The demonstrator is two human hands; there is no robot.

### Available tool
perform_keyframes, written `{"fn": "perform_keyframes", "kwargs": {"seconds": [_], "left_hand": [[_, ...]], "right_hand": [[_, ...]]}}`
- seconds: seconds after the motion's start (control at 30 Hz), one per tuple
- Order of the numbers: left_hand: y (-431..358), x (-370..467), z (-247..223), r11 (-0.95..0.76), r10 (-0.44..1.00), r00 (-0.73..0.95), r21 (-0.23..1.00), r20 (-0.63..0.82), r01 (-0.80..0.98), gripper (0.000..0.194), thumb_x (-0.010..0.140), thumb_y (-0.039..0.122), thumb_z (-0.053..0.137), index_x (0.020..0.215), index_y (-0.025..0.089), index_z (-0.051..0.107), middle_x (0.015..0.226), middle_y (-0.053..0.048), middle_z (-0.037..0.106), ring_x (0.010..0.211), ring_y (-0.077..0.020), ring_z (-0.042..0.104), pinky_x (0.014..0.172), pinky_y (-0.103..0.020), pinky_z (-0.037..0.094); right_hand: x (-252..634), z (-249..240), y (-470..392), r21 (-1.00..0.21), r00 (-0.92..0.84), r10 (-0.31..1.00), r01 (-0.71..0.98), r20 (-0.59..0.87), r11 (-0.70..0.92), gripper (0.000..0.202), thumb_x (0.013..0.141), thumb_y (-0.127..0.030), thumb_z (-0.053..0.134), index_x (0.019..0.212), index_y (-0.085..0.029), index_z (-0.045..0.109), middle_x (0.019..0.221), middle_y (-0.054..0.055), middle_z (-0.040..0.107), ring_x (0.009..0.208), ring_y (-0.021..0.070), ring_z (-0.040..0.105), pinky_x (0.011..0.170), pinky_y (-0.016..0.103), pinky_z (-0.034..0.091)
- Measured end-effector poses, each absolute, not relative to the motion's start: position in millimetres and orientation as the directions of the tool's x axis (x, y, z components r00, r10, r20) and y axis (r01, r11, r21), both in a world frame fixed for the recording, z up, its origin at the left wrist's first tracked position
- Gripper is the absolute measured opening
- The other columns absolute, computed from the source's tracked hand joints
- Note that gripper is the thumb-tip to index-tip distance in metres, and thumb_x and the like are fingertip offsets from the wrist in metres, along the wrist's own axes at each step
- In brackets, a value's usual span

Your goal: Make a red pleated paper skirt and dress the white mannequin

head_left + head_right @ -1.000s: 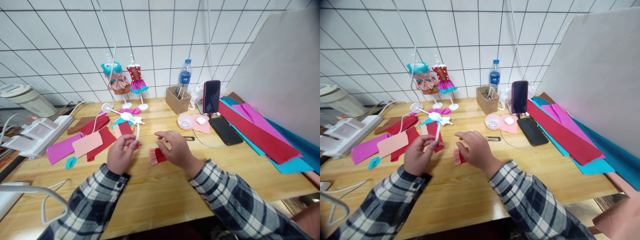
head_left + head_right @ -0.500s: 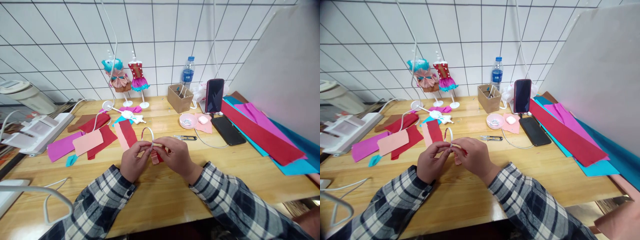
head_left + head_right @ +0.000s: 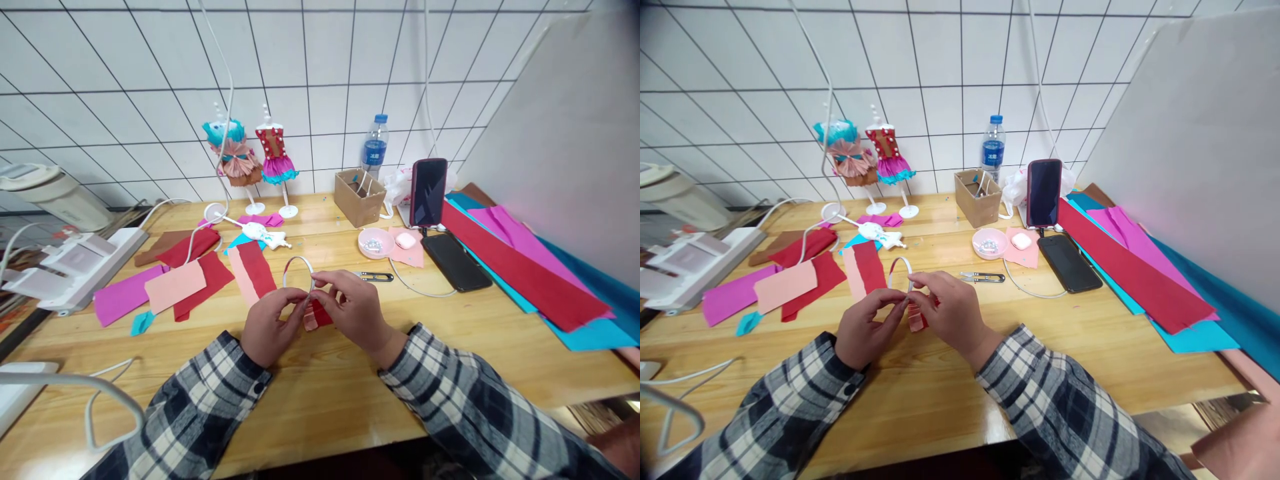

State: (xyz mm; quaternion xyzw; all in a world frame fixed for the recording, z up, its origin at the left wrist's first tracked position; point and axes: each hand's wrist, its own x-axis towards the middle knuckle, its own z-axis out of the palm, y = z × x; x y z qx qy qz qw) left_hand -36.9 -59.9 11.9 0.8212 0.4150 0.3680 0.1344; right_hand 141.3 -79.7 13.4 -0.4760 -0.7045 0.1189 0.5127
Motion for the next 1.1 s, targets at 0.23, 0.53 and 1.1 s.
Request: {"fn": "perform_keyframes", "kwargs": {"seconds": [0.23,0.53,1.1], "left_hand": [[-59.8,-34.9,11.3,-0.575,0.817,0.381,0.573,0.433,0.584,0.014,0.089,0.030,0.056,0.089,0.021,0.067,0.081,-0.002,0.073,0.074,-0.0143,0.069,0.070,-0.023,0.055],[-54.5,-37.8,8.8,-0.543,0.839,0.336,0.617,0.428,0.569,0.021,0.089,0.034,0.058,0.100,0.021,0.070,0.094,-0.003,0.076,0.081,-0.0155,0.071,0.075,-0.024,0.056],[-62.2,-37.6,17.9,-0.483,0.864,0.218,0.629,0.454,0.608,0.019,0.081,0.036,0.061,0.079,0.021,0.072,0.071,-0.002,0.072,0.060,-0.0140,0.063,0.057,-0.024,0.051]], "right_hand": [[140.8,11.5,-75.4,-0.747,-0.007,0.855,0.482,0.519,0.458,0.003,0.084,-0.023,0.064,0.087,-0.021,0.063,0.079,-0.001,0.067,0.058,0.0106,0.055,0.059,0.024,0.046],[145.9,14.0,-75.4,-0.636,-0.048,0.764,0.522,0.644,0.569,0.008,0.089,-0.020,0.058,0.080,-0.021,0.058,0.080,0.002,0.062,0.076,0.0152,0.058,0.068,0.027,0.045],[141.3,14.9,-78.1,-0.629,-0.151,0.776,0.501,0.612,0.594,0.010,0.092,-0.019,0.055,0.088,-0.020,0.063,0.083,0.003,0.066,0.082,0.0165,0.060,0.075,0.030,0.048]]}}
